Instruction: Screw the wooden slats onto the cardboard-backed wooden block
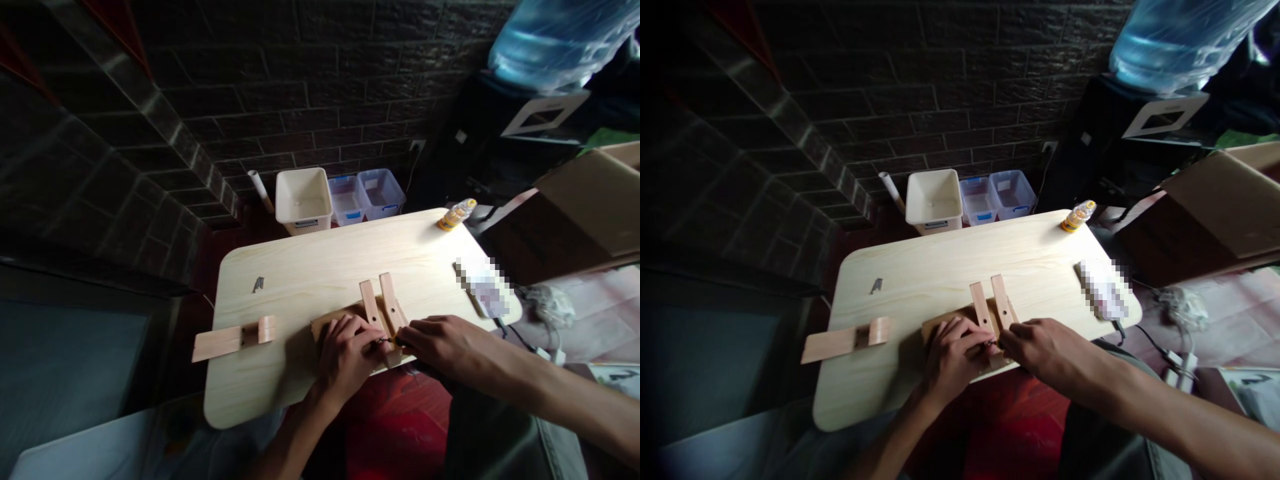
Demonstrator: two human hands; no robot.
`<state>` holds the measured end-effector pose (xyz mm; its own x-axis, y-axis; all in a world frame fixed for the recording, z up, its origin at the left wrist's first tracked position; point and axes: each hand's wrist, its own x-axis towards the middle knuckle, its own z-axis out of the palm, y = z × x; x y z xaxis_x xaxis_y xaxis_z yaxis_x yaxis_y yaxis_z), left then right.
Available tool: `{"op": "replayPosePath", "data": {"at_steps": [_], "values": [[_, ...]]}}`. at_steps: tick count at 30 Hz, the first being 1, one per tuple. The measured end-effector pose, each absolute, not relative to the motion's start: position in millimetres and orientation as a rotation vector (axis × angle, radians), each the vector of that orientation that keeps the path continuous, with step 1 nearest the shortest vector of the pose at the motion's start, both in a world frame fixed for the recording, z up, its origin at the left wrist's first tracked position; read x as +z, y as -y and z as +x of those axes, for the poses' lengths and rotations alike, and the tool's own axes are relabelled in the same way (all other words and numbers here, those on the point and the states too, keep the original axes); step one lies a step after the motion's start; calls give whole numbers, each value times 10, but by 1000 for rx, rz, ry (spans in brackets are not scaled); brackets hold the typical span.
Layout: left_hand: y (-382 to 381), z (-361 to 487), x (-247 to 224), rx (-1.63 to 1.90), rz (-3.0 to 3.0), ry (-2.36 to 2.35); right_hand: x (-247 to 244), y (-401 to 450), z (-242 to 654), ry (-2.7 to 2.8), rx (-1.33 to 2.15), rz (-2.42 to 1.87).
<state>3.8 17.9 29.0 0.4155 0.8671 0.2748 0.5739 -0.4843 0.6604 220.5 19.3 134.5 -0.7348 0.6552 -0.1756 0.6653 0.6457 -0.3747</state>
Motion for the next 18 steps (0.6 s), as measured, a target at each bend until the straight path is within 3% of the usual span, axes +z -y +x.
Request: {"op": "replayPosePath", "data": {"at_steps": [18], "values": [[-214,-22,234,793,2142,-1224,1180,-137,2097,-2748,-670,1355]]}}
